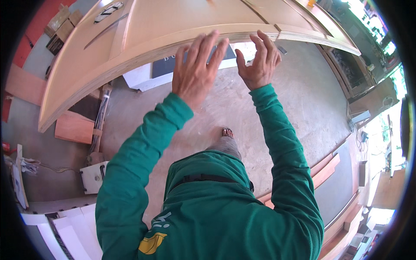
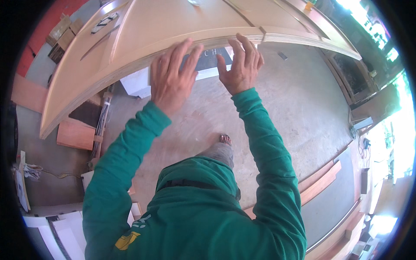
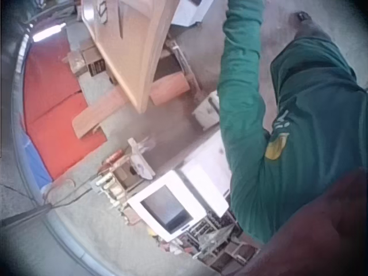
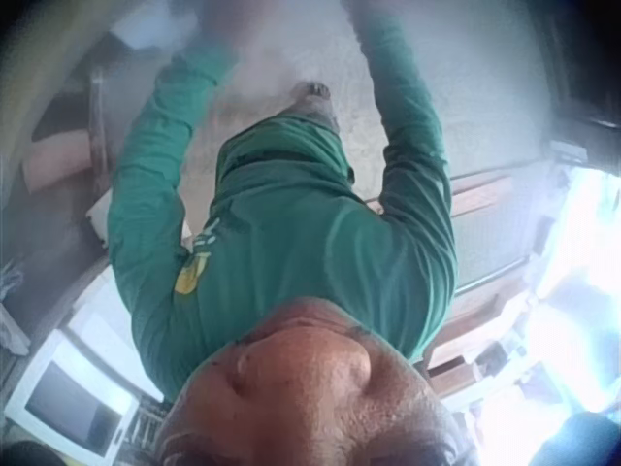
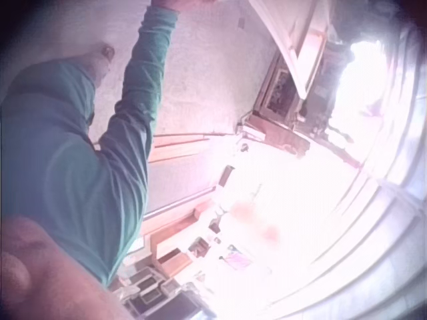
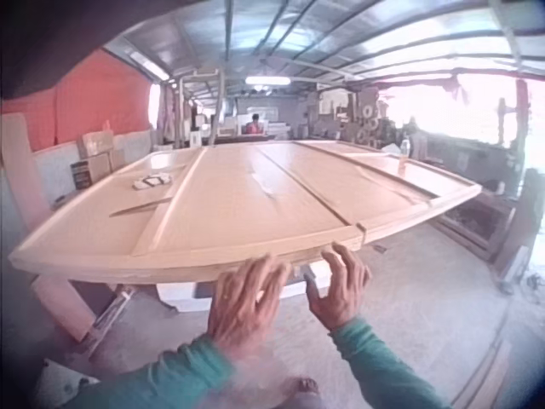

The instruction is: The person applies thin wooden veneer strips along the edges of a large curved wooden panel, pressing them into place by hand. They wipe the surface with a cloth and continue aligning and smoothing the veneer along the panel's seams.

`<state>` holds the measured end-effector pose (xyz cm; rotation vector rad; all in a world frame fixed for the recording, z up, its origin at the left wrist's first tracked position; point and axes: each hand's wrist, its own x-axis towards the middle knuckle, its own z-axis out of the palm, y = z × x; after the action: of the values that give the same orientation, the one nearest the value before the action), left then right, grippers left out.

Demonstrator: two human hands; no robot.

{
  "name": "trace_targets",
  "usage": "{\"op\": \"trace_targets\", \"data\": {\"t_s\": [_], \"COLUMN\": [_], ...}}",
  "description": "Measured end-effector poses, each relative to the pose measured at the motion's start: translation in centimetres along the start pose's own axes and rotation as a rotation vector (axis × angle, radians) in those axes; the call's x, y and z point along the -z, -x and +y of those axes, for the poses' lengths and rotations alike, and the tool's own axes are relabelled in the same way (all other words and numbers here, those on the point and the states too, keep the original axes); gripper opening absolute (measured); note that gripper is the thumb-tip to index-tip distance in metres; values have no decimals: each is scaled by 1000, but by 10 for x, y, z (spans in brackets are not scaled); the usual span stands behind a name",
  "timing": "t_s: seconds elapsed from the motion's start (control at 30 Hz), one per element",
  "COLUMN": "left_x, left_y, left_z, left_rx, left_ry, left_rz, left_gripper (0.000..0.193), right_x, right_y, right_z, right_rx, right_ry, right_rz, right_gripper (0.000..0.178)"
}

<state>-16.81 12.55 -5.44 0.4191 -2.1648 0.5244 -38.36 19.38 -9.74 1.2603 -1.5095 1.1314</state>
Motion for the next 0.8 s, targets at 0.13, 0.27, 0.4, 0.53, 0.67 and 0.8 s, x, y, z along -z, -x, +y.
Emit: {"op": "trace_targets", "data": {"t_s": [0.13, 0.27, 0.4, 0.53, 0.67, 0.8], "left_x": [-29, -45, -56, -61, -63, -65], "left_y": [-47, -74, -74, -75, -70, -74], "left_z": [-5, -4, -1, -6, -8, -8], "left_rx": [-70, -118, -133, -92, -32, -51], "left_ry": [-124, -287, -254, -198, -133, -136], "left_rz": [6, -134, -93, 18, 4, 68], "left_gripper": [76, 60, 47, 44, 37, 27], "right_x": [-9, -28, -38, -42, -45, -38], "right_y": [-14, -26, -28, -33, -36, -40], "right_z": [11, 25, 38, 38, 36, 40], "right_rx": [24, 93, 152, 164, 188, 203], "right_ry": [18, 28, -9, -1, -2, 30], "right_rz": [30, -68, -29, 12, -3, -71], "right_gripper": [67, 66, 62, 57, 50, 50]}}
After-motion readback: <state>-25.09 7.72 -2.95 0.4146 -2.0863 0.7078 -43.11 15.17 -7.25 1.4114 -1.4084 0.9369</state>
